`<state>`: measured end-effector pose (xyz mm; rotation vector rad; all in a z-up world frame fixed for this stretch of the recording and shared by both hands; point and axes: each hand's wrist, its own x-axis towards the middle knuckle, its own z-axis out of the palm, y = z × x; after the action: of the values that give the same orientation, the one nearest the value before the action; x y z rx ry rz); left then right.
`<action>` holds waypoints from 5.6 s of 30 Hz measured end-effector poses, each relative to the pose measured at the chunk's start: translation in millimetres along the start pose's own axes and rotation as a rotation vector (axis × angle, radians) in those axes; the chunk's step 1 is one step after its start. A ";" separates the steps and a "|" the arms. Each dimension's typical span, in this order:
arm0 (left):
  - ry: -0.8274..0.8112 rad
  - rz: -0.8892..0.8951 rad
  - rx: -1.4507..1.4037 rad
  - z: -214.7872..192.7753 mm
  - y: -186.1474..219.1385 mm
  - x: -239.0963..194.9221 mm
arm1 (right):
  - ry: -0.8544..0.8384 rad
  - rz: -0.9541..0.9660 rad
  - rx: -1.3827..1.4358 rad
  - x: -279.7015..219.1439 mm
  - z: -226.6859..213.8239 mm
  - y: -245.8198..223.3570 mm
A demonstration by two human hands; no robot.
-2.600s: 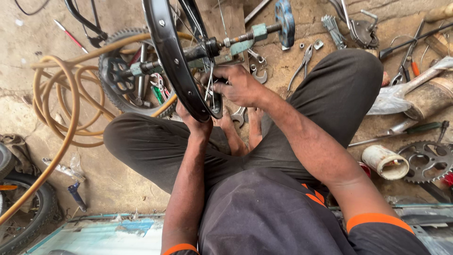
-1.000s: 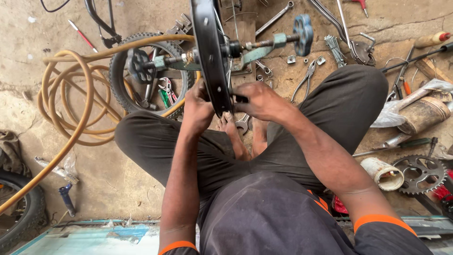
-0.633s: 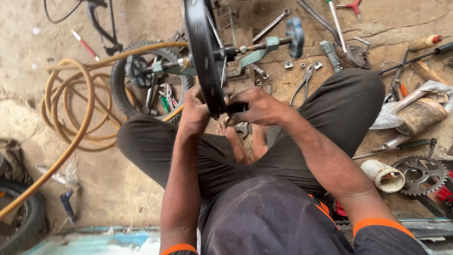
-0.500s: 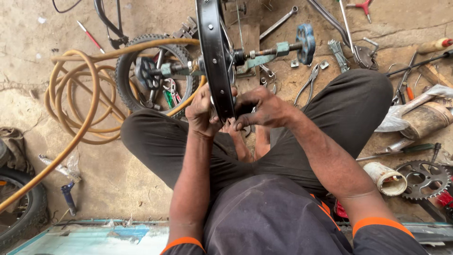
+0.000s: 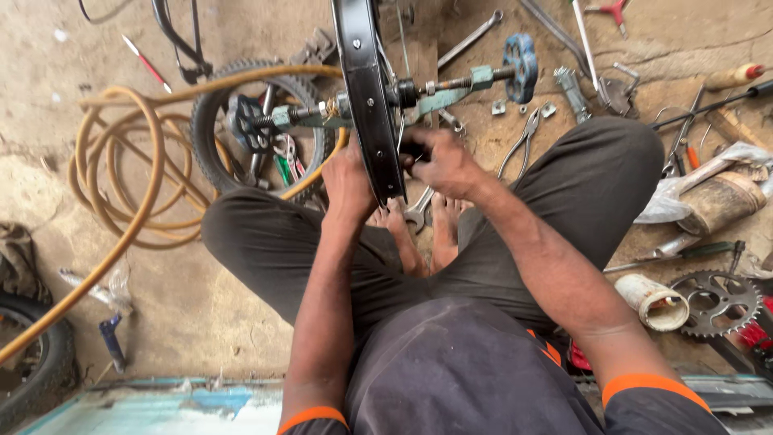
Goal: The person sits on the ground and works on a bicycle wheel mounted in a truing stand. They use a wrench to tighten the axle nuts and then use a spoke wrench to adjust the tension of the spokes, spinning the wheel periodically to check alignment.
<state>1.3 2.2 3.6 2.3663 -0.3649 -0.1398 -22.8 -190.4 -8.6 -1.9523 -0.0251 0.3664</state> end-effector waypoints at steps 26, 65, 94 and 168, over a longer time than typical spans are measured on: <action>0.259 0.223 -0.887 -77.5 84.3 59.8 | 0.206 -0.340 -0.042 46.4 43.5 64.1; 0.318 0.282 -0.739 -40.6 60.1 1.7 | 0.567 -0.230 -0.128 16.1 -1.5 27.8; -0.012 -0.317 -1.355 87.6 -151.7 49.1 | 0.499 -0.229 -0.170 15.9 -22.2 15.4; 0.293 -0.390 -0.898 151.0 -222.6 59.2 | 0.224 -0.293 -0.534 -30.8 2.7 4.7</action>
<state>76.4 40.8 -258.5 1.5015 0.2703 -0.1041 -53.5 -195.6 -6.3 -2.4623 -0.2856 -0.0674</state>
